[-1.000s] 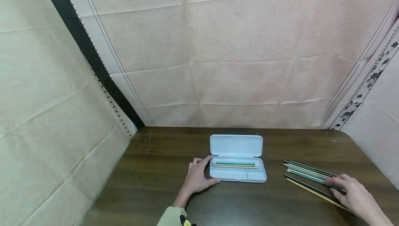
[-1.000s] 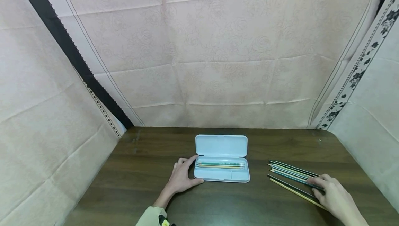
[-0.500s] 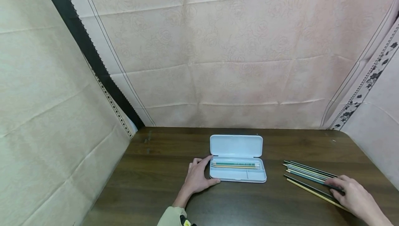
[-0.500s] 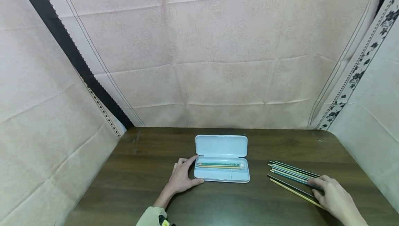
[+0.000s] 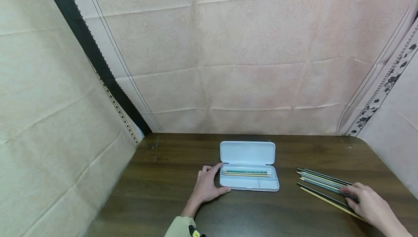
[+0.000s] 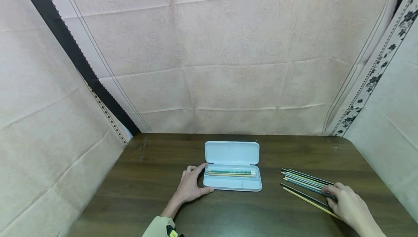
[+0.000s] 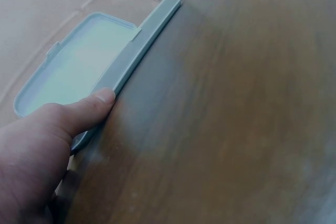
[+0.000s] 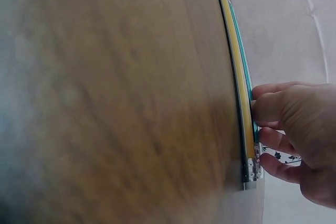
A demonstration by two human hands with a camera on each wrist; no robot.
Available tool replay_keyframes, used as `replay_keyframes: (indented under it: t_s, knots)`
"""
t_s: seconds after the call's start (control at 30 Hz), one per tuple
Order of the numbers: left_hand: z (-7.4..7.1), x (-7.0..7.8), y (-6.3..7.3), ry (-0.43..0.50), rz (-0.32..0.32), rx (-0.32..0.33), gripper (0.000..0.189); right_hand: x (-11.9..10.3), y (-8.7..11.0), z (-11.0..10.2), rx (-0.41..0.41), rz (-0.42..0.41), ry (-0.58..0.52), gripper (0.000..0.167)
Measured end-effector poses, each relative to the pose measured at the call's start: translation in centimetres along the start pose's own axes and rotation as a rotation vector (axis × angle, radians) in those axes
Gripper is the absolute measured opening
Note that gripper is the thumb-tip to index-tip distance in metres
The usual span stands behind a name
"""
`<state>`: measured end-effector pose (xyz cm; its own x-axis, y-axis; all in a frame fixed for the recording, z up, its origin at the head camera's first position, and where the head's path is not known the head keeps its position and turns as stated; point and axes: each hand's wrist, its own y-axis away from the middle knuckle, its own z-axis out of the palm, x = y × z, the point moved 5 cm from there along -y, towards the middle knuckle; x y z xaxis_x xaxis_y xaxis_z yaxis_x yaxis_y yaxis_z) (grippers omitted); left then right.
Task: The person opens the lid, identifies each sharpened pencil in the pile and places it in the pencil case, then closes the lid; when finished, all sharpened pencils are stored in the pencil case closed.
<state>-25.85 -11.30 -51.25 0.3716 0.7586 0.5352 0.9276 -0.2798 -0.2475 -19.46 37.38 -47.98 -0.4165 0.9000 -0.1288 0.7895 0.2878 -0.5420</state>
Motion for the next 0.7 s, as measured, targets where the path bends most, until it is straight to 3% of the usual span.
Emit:
replay_keyframes:
  t_s: [0.37,0.7]
  knots:
    - [-0.09,0.01,0.01,0.007,0.001,0.0,0.09,0.07,-0.17,0.3,-0.086,0.019,0.006,0.039]
    - [0.02,-0.1,-0.05,-0.008,-0.006,-0.002,0.09,-0.13,0.18,0.24,-0.038,-0.023,-0.03,0.043]
